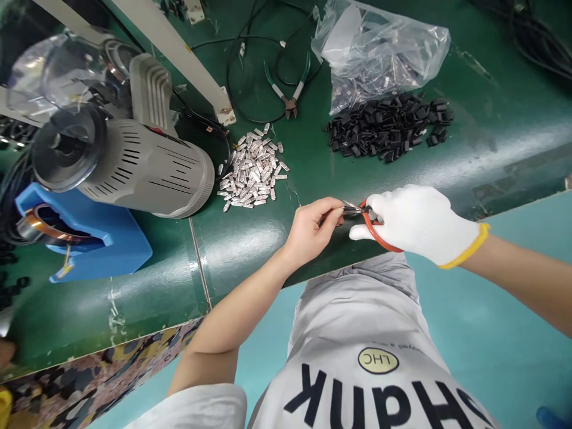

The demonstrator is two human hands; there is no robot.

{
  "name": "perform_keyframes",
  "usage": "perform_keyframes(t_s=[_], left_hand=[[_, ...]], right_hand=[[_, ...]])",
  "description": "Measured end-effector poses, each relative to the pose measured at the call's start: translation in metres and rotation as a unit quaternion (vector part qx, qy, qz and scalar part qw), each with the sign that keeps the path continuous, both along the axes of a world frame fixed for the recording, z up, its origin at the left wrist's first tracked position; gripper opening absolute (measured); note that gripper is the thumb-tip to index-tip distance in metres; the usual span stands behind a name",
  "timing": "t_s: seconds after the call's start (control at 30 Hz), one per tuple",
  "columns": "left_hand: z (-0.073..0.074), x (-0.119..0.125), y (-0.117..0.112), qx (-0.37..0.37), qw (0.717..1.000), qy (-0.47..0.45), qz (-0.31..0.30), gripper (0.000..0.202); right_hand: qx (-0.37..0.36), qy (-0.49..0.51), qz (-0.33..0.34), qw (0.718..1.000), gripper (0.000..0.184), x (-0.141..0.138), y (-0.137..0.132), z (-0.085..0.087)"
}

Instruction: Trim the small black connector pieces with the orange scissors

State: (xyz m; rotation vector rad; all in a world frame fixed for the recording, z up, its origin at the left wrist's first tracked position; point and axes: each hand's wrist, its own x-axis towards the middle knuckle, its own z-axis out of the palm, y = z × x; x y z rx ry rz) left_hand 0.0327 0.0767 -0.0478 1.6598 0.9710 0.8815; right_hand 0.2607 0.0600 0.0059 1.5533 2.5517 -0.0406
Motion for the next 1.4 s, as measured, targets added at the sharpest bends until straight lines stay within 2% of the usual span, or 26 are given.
perform_keyframes(t_s=[0.13,0.3,0.43,0.63,0.93,1.1,1.27,1.4], left_hand=[[-0.002,0.001,0.000,-0.003,1.000,-0.003,0.002,0.023],[0.003,0.003,0.000,-0.030,0.999,-0.019,0.003,0.022],[0.006,0.004,-0.001,-0.049,0.998,-0.030,0.015,0.023],[0.002,0.003,0.000,-0.064,0.997,-0.045,0.010,0.026],[0.002,0.003,0.003,-0.100,0.993,-0.060,0.026,0.030],[0.002,0.005,0.001,-0.095,0.993,-0.067,0.005,0.025],[0.001,0.007,0.001,-0.102,0.990,-0.093,0.006,0.026],[0.001,0.006,0.000,-0.075,0.995,-0.061,0.018,0.027]], right_hand=[[0.019,-0.007,0.008,1.000,0.062,0.002,-0.002,-0.009],[0.016,0.004,-0.003,1.000,0.060,0.002,-0.007,-0.016],[0.016,0.012,-0.023,1.000,0.060,0.000,-0.006,-0.014],[0.023,0.014,-0.004,1.000,0.067,-0.003,0.001,-0.010],[-0.016,0.022,-0.054,0.998,0.072,-0.010,0.000,-0.013],[-0.017,0.018,-0.020,0.999,0.070,-0.008,-0.002,-0.011],[-0.004,0.046,-0.048,0.998,0.072,-0.002,-0.001,-0.006],[0.016,0.036,-0.045,0.998,0.070,0.001,0.000,-0.005]])
